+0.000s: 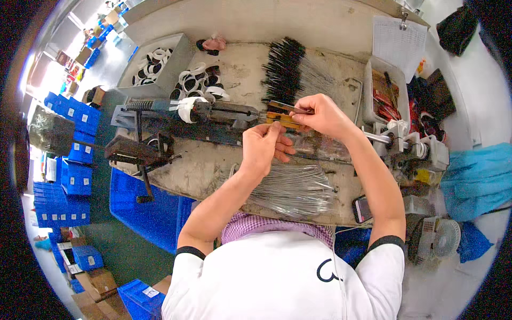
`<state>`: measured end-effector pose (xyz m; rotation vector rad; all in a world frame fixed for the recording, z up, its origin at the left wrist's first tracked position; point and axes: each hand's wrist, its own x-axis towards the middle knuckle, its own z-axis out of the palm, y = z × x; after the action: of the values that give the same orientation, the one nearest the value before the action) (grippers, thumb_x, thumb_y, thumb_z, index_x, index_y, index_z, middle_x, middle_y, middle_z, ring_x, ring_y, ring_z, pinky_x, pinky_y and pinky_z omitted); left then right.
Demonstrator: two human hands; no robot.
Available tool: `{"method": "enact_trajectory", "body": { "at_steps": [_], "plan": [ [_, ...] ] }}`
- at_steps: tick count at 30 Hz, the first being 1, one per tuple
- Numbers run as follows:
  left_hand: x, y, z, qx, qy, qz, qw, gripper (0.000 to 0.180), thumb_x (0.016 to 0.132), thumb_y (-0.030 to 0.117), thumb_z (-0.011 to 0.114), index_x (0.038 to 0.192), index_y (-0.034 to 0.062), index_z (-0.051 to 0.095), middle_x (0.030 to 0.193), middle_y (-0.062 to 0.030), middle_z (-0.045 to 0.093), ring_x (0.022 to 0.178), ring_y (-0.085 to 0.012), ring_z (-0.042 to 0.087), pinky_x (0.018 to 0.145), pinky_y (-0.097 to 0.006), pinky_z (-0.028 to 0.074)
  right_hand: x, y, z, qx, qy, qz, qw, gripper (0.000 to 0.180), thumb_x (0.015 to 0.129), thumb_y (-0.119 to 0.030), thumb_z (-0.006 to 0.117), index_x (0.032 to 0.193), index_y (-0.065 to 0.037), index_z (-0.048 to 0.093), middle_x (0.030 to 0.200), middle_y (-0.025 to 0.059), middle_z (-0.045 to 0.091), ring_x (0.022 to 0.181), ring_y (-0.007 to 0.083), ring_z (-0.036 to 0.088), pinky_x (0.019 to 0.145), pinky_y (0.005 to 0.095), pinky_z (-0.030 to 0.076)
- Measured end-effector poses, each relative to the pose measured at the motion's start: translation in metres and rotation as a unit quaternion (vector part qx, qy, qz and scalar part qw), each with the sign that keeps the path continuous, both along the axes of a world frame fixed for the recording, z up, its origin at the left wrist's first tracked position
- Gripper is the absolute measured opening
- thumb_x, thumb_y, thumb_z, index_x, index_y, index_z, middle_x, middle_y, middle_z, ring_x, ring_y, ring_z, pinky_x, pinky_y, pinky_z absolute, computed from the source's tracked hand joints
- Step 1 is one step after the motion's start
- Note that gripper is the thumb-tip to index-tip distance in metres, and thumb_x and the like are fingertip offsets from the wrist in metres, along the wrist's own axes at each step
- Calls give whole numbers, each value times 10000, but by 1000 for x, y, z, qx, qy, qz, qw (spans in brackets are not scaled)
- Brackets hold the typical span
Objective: The person assembles metallic rods and small plastic components at a workstation, using a handheld assembly tool and a spindle machine.
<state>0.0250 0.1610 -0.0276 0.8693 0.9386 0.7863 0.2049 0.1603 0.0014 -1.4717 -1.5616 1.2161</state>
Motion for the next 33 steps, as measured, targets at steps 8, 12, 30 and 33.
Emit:
{"method": "enact_trajectory", "body": {
  "at_steps": [8,12,30,33],
  "plan": [
    [-7,-8,0,-42,-58,-120,990,318,958,225,510,1084,-67,507,951,-158,619,832,-271,671,622,-347,587,5,-7,10,-139,107,-65,982,125,851,-114,656,819,6,672,683,35,633,608,73,564,534,252,440],
    [-6,-17,-7,-94,-260,-68,959,319,957,139,495,1204,-49,420,1166,-159,530,1113,-294,555,894,-400,523,6,-11,6,-44,1,-105,993,194,840,-141,654,948,16,685,725,42,660,647,70,577,555,238,436],
    [-13,-11,-12,-175,-354,-30,918,482,784,-198,385,1235,-31,357,1291,-166,418,1271,-292,403,1065,-417,372,-38,-69,17,369,-225,-103,896,142,793,-23,660,921,-50,603,808,64,581,678,174,553,604,274,443],
    [-13,-13,-15,-162,-376,-27,912,503,748,-207,418,1188,37,421,1265,-104,456,1245,-237,434,1029,-351,401,-49,-71,6,335,-219,-108,910,125,701,-7,705,797,-65,651,752,51,554,716,222,554,632,313,437]
  ]
}}
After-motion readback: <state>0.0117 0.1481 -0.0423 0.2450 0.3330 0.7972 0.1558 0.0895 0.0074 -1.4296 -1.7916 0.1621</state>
